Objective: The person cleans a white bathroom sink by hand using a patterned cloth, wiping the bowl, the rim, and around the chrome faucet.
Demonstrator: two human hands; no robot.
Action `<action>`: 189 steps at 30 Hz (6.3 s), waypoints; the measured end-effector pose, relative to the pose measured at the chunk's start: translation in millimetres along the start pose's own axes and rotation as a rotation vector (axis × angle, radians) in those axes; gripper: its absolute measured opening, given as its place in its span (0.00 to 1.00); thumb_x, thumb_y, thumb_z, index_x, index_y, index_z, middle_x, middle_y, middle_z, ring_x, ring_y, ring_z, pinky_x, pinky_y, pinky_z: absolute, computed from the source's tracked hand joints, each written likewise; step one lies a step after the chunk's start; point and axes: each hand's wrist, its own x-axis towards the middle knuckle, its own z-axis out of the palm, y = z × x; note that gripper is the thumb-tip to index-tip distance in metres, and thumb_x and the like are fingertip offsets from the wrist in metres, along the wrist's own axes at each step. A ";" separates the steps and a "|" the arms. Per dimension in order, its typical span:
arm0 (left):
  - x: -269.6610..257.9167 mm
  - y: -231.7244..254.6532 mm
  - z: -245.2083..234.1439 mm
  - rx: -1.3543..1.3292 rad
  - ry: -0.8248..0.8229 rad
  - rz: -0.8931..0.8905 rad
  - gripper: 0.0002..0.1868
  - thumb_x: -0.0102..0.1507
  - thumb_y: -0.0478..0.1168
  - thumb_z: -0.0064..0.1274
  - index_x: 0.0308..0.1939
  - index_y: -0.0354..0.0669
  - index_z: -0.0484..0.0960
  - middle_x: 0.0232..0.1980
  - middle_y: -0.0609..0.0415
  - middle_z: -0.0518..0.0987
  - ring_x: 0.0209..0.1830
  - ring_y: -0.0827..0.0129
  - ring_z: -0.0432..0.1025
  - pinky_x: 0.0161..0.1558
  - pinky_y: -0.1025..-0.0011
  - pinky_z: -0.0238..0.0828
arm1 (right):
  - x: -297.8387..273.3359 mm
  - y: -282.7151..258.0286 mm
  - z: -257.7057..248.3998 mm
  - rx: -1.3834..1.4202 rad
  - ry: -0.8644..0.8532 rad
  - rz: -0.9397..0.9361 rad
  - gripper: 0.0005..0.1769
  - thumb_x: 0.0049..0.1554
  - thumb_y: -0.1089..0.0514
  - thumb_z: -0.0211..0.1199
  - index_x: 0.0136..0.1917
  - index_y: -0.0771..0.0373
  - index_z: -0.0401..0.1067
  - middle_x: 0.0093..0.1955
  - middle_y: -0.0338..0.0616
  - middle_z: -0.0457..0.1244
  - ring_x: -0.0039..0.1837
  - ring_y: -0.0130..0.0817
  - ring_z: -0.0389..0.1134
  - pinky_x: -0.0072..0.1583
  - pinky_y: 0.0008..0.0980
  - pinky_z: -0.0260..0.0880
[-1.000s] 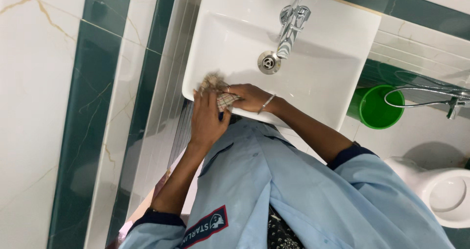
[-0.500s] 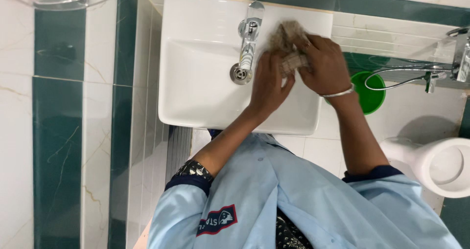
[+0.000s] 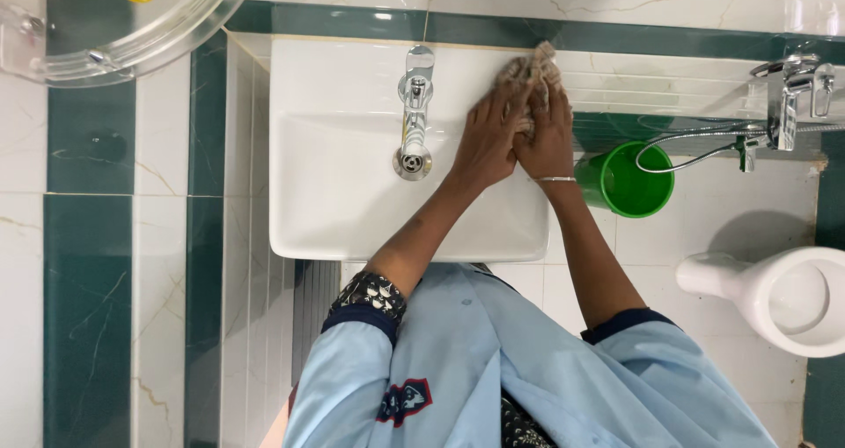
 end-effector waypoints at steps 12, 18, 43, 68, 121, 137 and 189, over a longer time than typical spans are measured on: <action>-43.9 -28.5 -24.9 -0.071 0.048 -0.347 0.50 0.61 0.40 0.61 0.77 0.20 0.48 0.83 0.29 0.42 0.80 0.35 0.46 0.71 0.51 0.55 | 80.3 -84.3 0.0 -0.193 -0.514 -0.340 0.47 0.41 0.51 0.69 0.74 0.60 0.65 0.87 0.45 0.44 0.87 0.50 0.39 0.81 0.62 0.34; -11.1 0.8 15.8 0.239 0.002 -0.165 0.39 0.64 0.34 0.54 0.77 0.35 0.55 0.83 0.40 0.48 0.83 0.41 0.40 0.80 0.47 0.42 | 26.5 -29.9 -23.0 -0.054 -0.199 -0.011 0.50 0.53 0.47 0.65 0.82 0.68 0.54 0.84 0.62 0.42 0.84 0.64 0.38 0.80 0.64 0.39; -79.4 -192.4 -142.4 0.233 -0.173 -0.306 0.37 0.68 0.40 0.45 0.80 0.36 0.53 0.84 0.41 0.46 0.84 0.50 0.41 0.79 0.46 0.24 | 64.4 -222.9 126.5 -0.003 -0.045 -0.315 0.41 0.54 0.55 0.59 0.77 0.72 0.58 0.80 0.64 0.49 0.82 0.60 0.45 0.79 0.60 0.41; -124.6 -69.6 39.0 -0.070 -0.537 -0.268 0.44 0.62 0.38 0.52 0.82 0.42 0.53 0.84 0.37 0.44 0.84 0.38 0.35 0.80 0.49 0.29 | -70.9 -50.0 40.5 -0.423 -0.689 -0.112 0.39 0.64 0.42 0.49 0.81 0.61 0.48 0.85 0.60 0.42 0.85 0.57 0.38 0.81 0.59 0.33; -209.6 -54.3 -138.8 -0.002 -0.658 -0.551 0.26 0.70 0.48 0.41 0.62 0.29 0.71 0.67 0.34 0.71 0.72 0.44 0.61 0.72 0.46 0.51 | -55.7 -169.1 48.2 0.395 -1.454 -0.118 0.53 0.54 0.24 0.52 0.79 0.60 0.50 0.74 0.58 0.59 0.74 0.50 0.63 0.75 0.45 0.58; -143.3 -138.0 11.6 0.339 -0.580 -0.351 0.37 0.71 0.50 0.44 0.78 0.40 0.50 0.86 0.46 0.43 0.86 0.52 0.33 0.80 0.49 0.25 | -31.2 -88.8 141.5 -0.249 -0.807 -0.243 0.34 0.68 0.44 0.49 0.76 0.72 0.58 0.82 0.61 0.47 0.86 0.55 0.38 0.85 0.52 0.31; -59.8 -28.1 -33.1 -0.300 0.101 -0.301 0.48 0.60 0.26 0.50 0.81 0.29 0.43 0.85 0.33 0.42 0.86 0.43 0.41 0.81 0.53 0.48 | 88.8 -74.3 29.1 0.000 -0.334 -0.592 0.45 0.45 0.52 0.74 0.70 0.71 0.60 0.83 0.60 0.49 0.86 0.56 0.45 0.83 0.54 0.43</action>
